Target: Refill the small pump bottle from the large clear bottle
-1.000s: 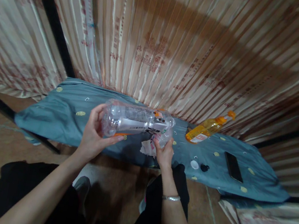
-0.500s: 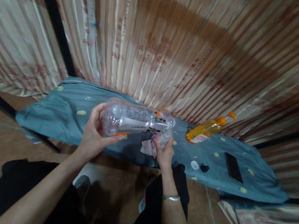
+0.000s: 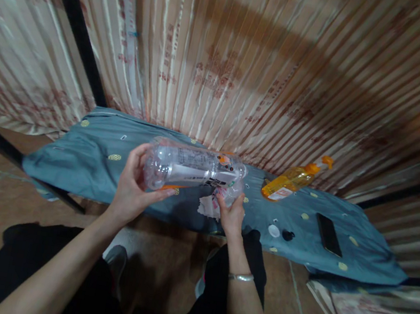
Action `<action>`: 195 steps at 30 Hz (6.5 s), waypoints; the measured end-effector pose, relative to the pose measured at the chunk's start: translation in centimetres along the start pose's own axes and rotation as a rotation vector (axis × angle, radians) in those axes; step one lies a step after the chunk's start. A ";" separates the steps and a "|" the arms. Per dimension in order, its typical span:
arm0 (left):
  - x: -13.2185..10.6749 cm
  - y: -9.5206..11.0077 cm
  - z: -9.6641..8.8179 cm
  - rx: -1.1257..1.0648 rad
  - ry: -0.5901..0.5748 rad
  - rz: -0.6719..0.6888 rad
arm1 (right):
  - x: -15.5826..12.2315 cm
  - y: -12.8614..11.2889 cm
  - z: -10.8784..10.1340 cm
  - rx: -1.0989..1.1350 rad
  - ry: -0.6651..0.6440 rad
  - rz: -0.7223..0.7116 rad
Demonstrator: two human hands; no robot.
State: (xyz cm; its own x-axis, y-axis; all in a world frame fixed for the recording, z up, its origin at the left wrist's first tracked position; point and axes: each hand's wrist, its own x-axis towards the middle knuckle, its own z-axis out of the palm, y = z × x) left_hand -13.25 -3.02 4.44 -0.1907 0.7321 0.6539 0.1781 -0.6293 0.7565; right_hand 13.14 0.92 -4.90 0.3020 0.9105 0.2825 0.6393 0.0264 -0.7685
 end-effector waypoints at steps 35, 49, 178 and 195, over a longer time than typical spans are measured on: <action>0.1 0.3 0.1 -0.015 0.019 -0.034 | 0.1 -0.4 -0.4 -0.016 -0.018 0.042; 0.0 0.3 0.1 -0.028 0.011 -0.075 | 0.0 -0.3 -0.1 -0.032 -0.011 0.052; 0.1 0.6 0.2 -0.076 0.005 -0.083 | 0.1 0.1 0.0 -0.042 0.008 0.030; 0.1 0.7 0.2 -0.082 0.007 -0.105 | 0.0 0.1 -0.1 -0.042 0.002 0.031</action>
State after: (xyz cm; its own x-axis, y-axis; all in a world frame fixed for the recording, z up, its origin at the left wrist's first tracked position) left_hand -12.91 -3.39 5.04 -0.2106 0.7935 0.5710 0.0775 -0.5687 0.8189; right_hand 13.25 0.89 -4.91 0.3230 0.9099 0.2601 0.6589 -0.0189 -0.7520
